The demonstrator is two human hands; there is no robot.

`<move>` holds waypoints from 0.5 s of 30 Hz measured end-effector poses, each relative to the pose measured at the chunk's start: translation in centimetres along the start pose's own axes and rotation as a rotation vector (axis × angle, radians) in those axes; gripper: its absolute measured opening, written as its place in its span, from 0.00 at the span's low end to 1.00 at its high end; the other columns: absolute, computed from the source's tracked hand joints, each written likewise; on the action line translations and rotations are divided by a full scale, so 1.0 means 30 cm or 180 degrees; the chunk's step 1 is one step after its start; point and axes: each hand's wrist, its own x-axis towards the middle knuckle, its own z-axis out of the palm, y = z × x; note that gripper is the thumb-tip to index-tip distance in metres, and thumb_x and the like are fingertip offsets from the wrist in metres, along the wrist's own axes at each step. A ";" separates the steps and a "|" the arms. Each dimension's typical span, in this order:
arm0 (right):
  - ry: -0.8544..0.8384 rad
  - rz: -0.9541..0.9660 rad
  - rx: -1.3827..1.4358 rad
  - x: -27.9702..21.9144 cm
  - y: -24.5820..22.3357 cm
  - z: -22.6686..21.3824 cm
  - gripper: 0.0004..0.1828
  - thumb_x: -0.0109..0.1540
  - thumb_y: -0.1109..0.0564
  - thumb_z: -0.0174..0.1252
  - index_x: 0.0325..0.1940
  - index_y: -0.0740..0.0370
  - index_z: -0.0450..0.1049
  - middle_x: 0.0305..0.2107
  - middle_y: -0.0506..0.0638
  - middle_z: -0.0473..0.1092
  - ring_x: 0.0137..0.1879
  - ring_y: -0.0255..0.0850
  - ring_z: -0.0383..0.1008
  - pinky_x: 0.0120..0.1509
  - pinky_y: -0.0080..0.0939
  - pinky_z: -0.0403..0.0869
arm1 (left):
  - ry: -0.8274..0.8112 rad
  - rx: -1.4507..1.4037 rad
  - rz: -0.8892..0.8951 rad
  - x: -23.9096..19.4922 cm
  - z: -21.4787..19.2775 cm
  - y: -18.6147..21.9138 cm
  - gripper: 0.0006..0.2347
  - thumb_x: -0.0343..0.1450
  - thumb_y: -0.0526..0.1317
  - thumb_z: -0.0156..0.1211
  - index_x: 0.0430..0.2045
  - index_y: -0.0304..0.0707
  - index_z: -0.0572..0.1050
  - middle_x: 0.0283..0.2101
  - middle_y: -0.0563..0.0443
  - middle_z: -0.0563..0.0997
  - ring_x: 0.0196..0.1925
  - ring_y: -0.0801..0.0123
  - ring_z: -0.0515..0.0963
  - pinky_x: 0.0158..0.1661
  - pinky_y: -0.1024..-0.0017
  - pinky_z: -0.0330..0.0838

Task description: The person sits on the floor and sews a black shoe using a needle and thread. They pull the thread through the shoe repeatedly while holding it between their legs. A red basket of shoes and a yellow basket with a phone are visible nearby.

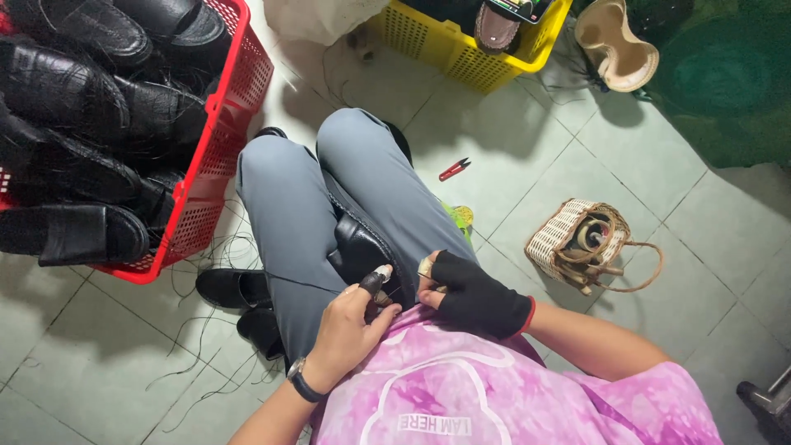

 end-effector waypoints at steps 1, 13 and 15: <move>0.0054 0.0018 0.0077 0.003 0.016 0.002 0.03 0.53 0.65 0.56 0.30 0.61 0.70 0.32 0.46 0.65 0.33 0.35 0.65 0.40 0.32 0.67 | -0.0083 0.0052 -0.0082 -0.002 -0.004 0.000 0.22 0.60 0.38 0.65 0.49 0.37 0.72 0.24 0.55 0.77 0.17 0.72 0.69 0.21 0.75 0.65; -0.0581 -0.0004 0.0740 0.021 0.016 -0.032 0.04 0.55 0.66 0.54 0.33 0.64 0.74 0.36 0.50 0.68 0.38 0.38 0.68 0.45 0.35 0.68 | -0.0245 0.0254 -0.0149 -0.007 -0.011 -0.015 0.23 0.60 0.38 0.63 0.53 0.42 0.70 0.22 0.55 0.76 0.17 0.68 0.70 0.21 0.72 0.65; -0.0722 -0.0661 0.0797 0.039 -0.010 -0.028 0.06 0.56 0.67 0.54 0.35 0.64 0.74 0.37 0.53 0.69 0.42 0.42 0.68 0.48 0.38 0.69 | -0.0284 0.0257 -0.0137 -0.005 -0.028 -0.015 0.24 0.60 0.37 0.62 0.53 0.42 0.70 0.22 0.55 0.76 0.18 0.67 0.70 0.21 0.71 0.65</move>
